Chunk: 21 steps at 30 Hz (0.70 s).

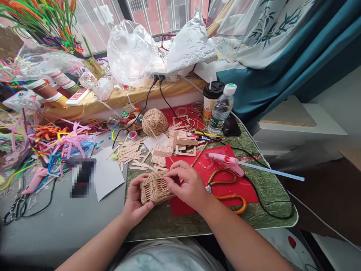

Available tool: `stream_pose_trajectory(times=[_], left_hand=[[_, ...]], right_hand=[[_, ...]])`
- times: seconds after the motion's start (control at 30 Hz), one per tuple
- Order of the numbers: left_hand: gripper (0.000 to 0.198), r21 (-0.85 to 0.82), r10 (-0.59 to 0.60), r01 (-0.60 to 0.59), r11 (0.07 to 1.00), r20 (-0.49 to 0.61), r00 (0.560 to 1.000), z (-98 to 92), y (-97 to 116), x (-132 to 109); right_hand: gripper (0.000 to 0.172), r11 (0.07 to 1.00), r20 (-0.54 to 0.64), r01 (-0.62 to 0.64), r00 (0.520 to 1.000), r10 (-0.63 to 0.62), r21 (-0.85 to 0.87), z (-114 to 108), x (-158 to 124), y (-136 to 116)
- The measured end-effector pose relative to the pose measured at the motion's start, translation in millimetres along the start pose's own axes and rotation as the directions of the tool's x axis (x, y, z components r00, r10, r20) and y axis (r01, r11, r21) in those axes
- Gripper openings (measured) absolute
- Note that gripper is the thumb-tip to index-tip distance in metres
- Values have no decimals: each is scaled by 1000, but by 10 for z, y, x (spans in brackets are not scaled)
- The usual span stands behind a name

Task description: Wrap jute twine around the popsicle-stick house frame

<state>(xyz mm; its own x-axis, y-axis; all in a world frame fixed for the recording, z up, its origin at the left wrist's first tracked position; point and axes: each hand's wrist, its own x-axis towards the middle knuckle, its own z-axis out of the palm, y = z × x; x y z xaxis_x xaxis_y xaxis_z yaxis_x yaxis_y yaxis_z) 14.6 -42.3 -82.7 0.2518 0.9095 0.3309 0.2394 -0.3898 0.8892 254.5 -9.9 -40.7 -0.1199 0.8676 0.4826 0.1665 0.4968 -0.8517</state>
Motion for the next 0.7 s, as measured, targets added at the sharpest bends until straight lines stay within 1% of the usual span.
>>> stream_pose_trajectory(times=[0.07, 0.13, 0.17, 0.2, 0.27, 0.3, 0.33, 0.37, 0.43, 0.47, 0.53, 0.7], left_hand=[[59, -11, -38, 39, 999, 44, 998, -84, 34, -3], [62, -9, -85, 87, 996, 85, 993, -184, 141, 30], [67, 5, -112, 112, 994, 103, 988, -225, 217, 65], [74, 38, -134, 130, 991, 108, 985, -254, 303, 112], [103, 155, -165, 142, 978, 144, 976, -271, 470, 229], [112, 231, -178, 136, 963, 172, 969, -263, 537, 289], [113, 305, -176, 112, 946, 192, 965, -247, 584, 340], [109, 360, -161, 80, 929, 201, 966, -229, 609, 379], [93, 415, -105, 15, 910, 197, 975, -201, 594, 410], [86, 418, -75, -8, 908, 182, 980, -195, 564, 402], [80, 409, -40, -24, 912, 146, 988, -200, 489, 354], [83, 385, -6, -30, 922, 93, 996, -239, 382, 227]], right_hand=[[7, 999, -16, -42, 999, 43, 13, 62, 16, -18], [9, 998, -33, -63, 997, 64, 16, 121, 23, -41], [10, 998, -40, -68, 997, 68, 16, 146, 24, -53], [10, 998, -42, -68, 997, 69, 16, 165, 24, -64], [11, 998, -29, -61, 998, 61, 19, 190, 22, -80], [11, 998, -21, -55, 998, 55, 20, 198, 21, -84], [12, 999, -13, -50, 999, 50, 19, 206, 20, -88], [12, 999, -6, -46, 999, 47, 15, 214, 20, -91], [13, 999, 9, -40, 999, 40, 12, 240, 24, -103], [13, 999, 19, -36, 999, 36, 12, 259, 27, -114], [13, 1000, 40, -20, 999, 20, 1, 307, 36, -143], [14, 999, 58, 12, 998, -9, -53, 399, 46, -206]])
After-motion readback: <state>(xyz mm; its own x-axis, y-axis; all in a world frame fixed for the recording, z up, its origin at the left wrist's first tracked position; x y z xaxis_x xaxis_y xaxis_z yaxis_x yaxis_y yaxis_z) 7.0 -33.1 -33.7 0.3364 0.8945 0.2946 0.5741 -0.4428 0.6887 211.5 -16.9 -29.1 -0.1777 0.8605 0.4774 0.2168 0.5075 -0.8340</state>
